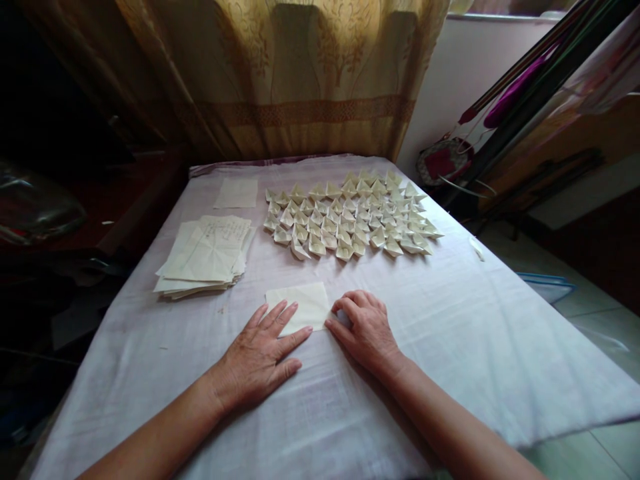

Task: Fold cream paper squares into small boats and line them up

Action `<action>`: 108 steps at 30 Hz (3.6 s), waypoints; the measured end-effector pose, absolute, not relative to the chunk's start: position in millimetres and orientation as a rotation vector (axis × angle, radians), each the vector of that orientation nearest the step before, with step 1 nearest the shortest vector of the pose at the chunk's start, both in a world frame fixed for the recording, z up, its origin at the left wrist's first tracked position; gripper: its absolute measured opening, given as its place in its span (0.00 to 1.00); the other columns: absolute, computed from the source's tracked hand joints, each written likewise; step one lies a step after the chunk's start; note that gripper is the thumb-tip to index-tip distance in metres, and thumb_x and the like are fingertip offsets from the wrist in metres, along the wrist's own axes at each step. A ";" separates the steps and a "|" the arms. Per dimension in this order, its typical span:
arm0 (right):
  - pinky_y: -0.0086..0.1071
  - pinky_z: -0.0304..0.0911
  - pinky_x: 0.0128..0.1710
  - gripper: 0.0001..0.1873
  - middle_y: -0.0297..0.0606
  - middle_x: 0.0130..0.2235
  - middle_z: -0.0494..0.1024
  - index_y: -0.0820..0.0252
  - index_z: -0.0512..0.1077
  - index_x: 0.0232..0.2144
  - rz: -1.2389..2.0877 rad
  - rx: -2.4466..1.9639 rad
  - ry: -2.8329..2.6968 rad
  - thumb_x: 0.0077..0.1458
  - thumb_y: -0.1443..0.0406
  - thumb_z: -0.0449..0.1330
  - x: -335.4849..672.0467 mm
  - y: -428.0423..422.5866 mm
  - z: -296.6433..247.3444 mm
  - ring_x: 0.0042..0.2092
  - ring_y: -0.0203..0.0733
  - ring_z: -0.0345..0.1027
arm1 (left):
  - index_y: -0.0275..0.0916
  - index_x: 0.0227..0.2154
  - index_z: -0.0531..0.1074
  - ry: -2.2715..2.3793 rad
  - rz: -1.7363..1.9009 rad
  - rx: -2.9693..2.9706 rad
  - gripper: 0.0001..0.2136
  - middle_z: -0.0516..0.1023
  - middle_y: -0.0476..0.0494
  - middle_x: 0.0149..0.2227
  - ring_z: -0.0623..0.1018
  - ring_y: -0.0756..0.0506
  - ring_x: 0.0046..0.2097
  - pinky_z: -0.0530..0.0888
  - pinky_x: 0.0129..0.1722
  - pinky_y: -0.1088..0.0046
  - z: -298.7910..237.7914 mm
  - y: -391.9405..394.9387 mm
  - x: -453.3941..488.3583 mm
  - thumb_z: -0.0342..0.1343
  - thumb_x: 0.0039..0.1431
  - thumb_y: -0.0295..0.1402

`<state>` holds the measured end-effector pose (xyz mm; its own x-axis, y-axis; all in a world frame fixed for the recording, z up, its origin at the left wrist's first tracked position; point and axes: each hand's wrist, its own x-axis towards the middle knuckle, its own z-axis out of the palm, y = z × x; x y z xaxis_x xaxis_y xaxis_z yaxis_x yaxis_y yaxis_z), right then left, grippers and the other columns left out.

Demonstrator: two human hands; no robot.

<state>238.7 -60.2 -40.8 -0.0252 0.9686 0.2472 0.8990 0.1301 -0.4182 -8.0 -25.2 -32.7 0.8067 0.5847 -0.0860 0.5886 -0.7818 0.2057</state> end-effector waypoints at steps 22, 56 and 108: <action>0.41 0.57 0.47 0.05 0.38 0.40 0.78 0.55 0.75 0.33 0.122 -1.725 -1.902 0.58 0.63 0.60 239.8 -56.2 -46.0 0.45 0.46 0.69 | 0.55 0.59 0.69 0.905 0.055 2.859 0.19 0.67 0.46 0.64 0.61 0.36 0.66 0.42 0.66 0.45 -20.5 -12.7 -54.4 0.46 0.69 0.45; 0.61 0.44 0.64 0.24 0.43 0.67 0.59 0.42 0.65 0.61 0.432 -1.472 -2.543 0.64 0.55 0.56 274.6 -77.1 -26.7 0.68 0.55 0.51 | 0.57 0.58 0.69 0.901 0.101 2.947 0.17 0.69 0.46 0.63 0.66 0.37 0.64 0.49 0.65 0.45 -21.2 -5.4 -73.0 0.50 0.68 0.40; 0.36 0.63 0.48 0.09 0.38 0.37 0.82 0.58 0.75 0.37 0.360 -1.082 -2.308 0.53 0.72 0.59 246.5 -46.3 -32.6 0.41 0.42 0.74 | 0.41 0.41 0.76 0.843 0.732 2.837 0.09 0.82 0.44 0.43 0.79 0.43 0.45 0.73 0.48 0.62 -26.1 -32.5 -18.0 0.52 0.66 0.34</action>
